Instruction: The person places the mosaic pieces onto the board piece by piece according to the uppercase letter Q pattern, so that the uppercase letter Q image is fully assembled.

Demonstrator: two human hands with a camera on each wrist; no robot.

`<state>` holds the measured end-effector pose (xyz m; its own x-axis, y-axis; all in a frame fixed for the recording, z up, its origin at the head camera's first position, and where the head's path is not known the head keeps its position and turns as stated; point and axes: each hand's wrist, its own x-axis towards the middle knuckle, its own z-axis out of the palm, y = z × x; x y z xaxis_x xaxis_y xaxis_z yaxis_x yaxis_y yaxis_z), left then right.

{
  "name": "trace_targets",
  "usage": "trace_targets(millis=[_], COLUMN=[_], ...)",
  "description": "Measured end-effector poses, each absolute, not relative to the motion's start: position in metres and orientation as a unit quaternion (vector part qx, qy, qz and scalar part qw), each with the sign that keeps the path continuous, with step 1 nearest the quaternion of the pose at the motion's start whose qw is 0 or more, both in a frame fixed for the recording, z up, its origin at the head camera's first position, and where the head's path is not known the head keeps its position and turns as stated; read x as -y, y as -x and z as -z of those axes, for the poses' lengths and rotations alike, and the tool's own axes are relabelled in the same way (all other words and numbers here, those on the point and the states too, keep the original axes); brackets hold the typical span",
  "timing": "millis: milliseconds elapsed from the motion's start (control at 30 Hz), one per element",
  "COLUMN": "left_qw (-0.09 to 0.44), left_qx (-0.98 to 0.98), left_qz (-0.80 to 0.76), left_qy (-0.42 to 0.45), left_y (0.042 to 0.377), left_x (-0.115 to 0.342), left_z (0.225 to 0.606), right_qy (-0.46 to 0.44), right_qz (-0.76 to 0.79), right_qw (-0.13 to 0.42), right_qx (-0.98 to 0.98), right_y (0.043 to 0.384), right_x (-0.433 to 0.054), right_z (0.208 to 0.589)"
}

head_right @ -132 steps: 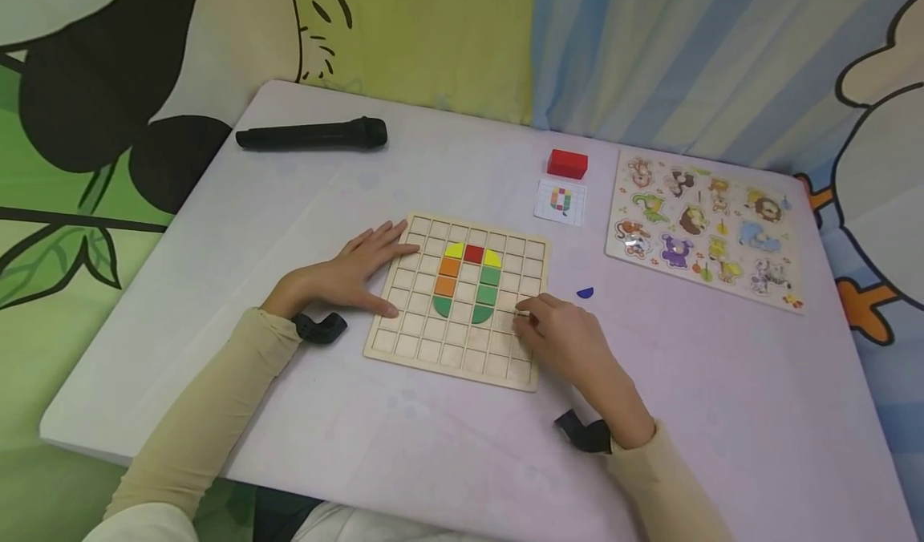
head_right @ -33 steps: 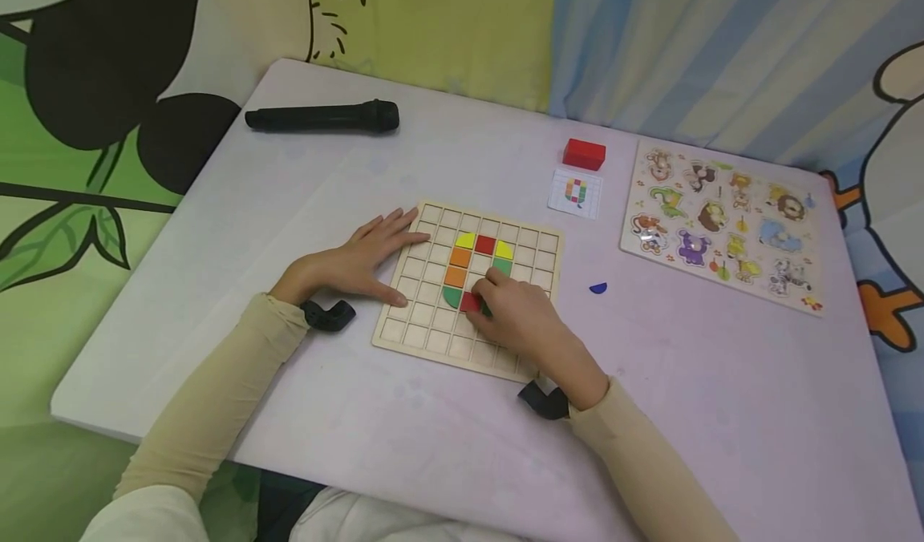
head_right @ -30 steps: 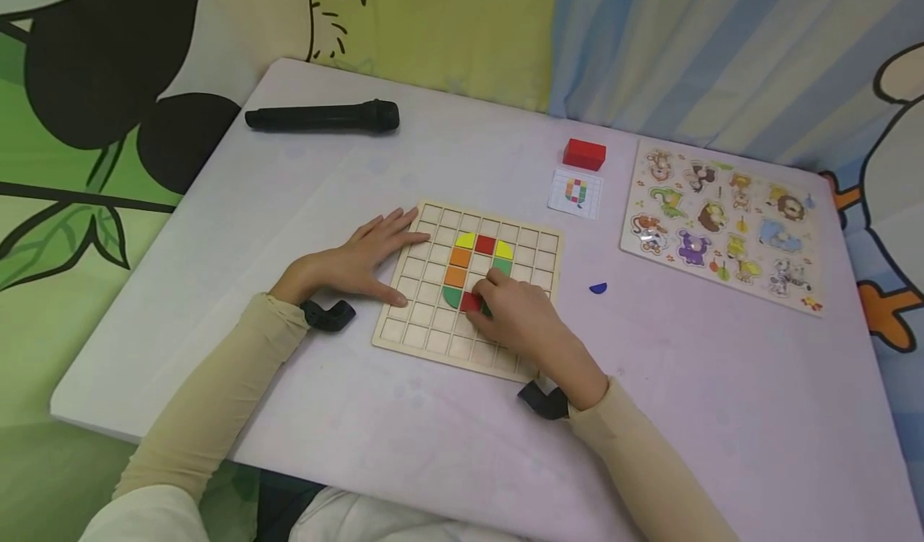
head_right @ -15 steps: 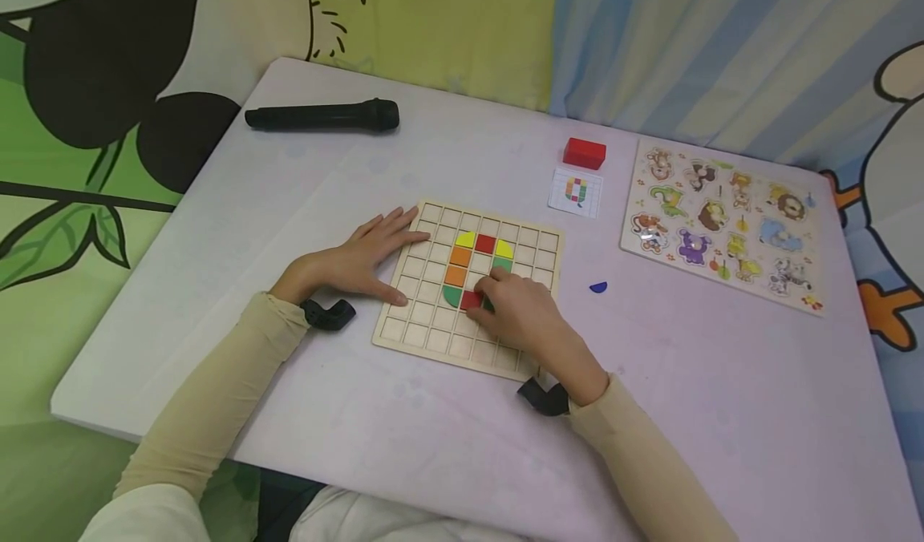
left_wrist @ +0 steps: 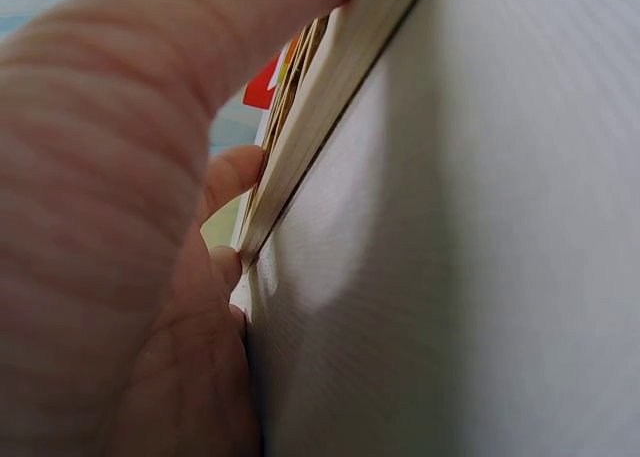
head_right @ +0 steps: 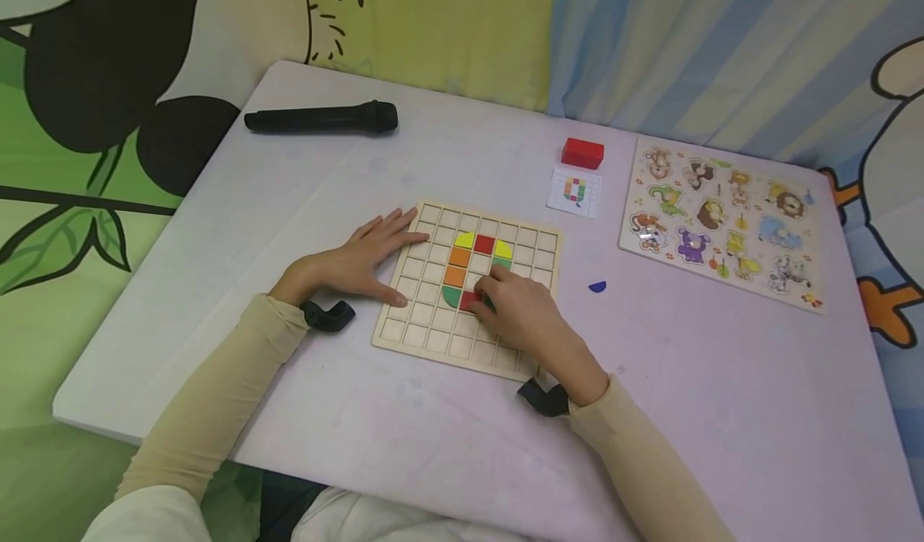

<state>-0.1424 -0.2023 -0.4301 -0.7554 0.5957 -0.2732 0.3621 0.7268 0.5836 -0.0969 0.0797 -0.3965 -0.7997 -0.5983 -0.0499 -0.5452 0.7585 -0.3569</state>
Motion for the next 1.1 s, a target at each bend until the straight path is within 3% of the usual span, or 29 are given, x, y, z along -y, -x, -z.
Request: trace_targets(millis=[333,1100], left_qw=[0.226,0.227], left_qx=[-0.901,-0.903], left_qz=[-0.255,-0.253], left_qy=[-0.268,-0.263], left_y=[0.142,0.142], left_x=[0.201,0.202], left_z=[0.43,0.431], right_qy=[0.282,0.133], right_qz=[0.17,0.143], right_qw=[0.063,0.074], right_qx=[-0.942,-0.978], right_y=[0.099,0.112], right_x=[-0.101,-0.209], right_z=[0.398,0.405])
